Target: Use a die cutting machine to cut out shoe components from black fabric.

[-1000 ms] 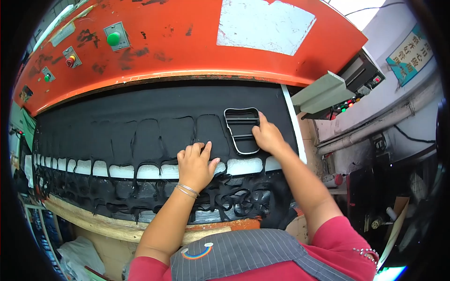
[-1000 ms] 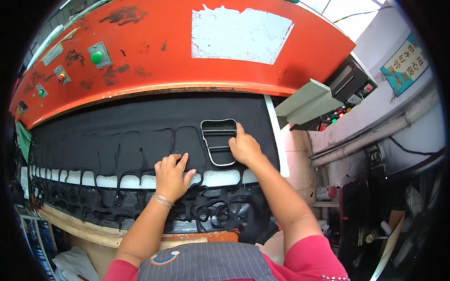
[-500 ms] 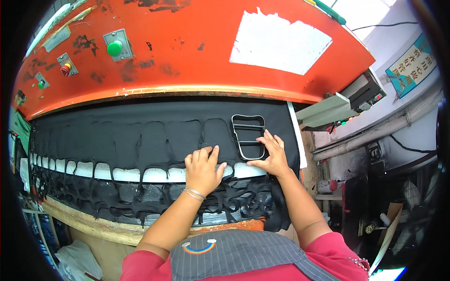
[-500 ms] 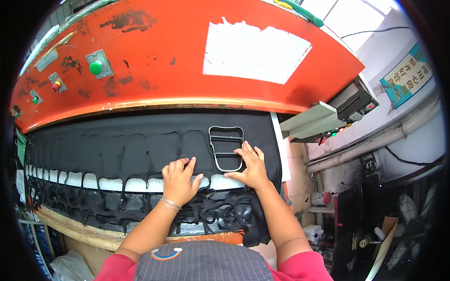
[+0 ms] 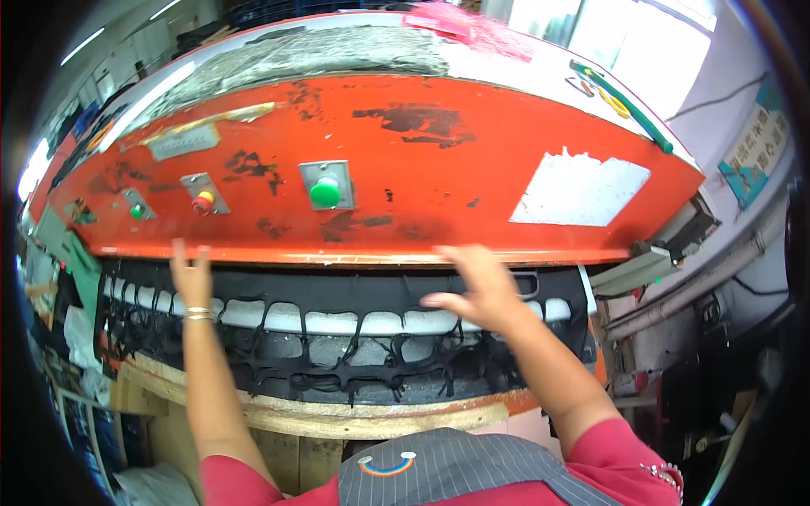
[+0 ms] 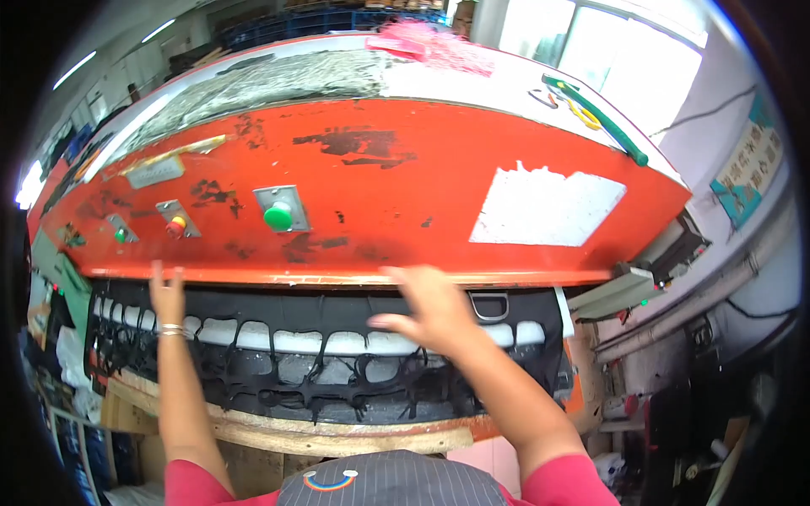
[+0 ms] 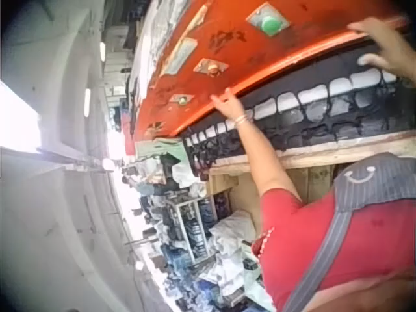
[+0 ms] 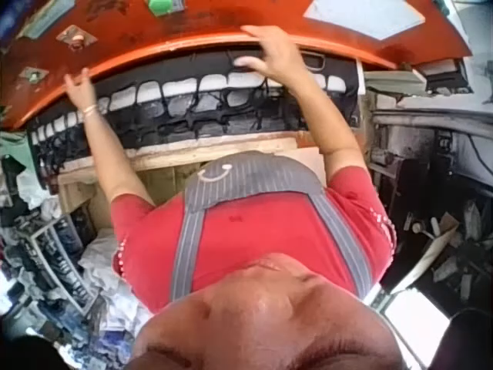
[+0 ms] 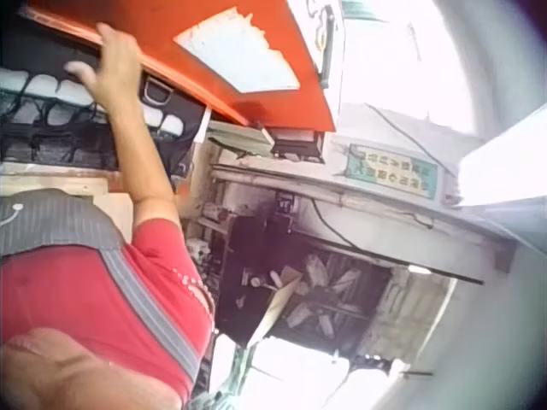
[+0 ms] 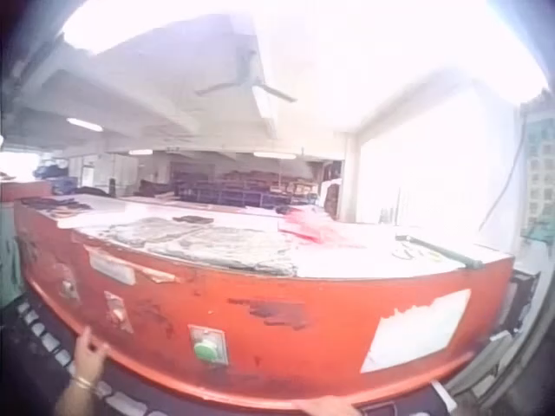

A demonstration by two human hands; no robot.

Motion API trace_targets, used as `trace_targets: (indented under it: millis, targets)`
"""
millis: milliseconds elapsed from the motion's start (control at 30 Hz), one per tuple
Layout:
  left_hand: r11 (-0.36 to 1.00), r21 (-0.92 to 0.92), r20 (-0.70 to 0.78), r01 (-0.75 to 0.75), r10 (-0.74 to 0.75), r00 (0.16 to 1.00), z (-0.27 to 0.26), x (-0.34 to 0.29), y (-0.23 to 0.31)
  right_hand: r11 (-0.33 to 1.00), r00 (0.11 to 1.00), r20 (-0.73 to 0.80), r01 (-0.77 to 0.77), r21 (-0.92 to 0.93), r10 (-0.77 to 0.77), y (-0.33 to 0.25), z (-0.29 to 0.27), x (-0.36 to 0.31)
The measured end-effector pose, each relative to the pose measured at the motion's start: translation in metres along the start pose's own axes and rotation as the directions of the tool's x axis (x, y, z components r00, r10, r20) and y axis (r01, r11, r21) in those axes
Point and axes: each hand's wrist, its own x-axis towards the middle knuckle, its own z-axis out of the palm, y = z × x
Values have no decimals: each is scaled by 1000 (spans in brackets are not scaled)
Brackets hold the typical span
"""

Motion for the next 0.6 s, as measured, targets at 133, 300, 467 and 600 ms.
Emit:
trace_targets:
  millis: [133,300,467,600]
  targets:
    - [956,290,-429,-33,161,889,-92,126,-112,929,901,-314,351,115,-301,-95,55,97]
    - [995,-53,15,83,-82,997,-170,170,-133,966,915,-377,210,149,-140,-105,89,121]
    - [969,-245,227,-10,68,972,-77,-10,-31,978,999,40,18,206,-27,-75,78,25]
    - [976,-218,638,3,140,757,-52,-220,103,989,714,700,-100,110,-6,-70,53,-69]
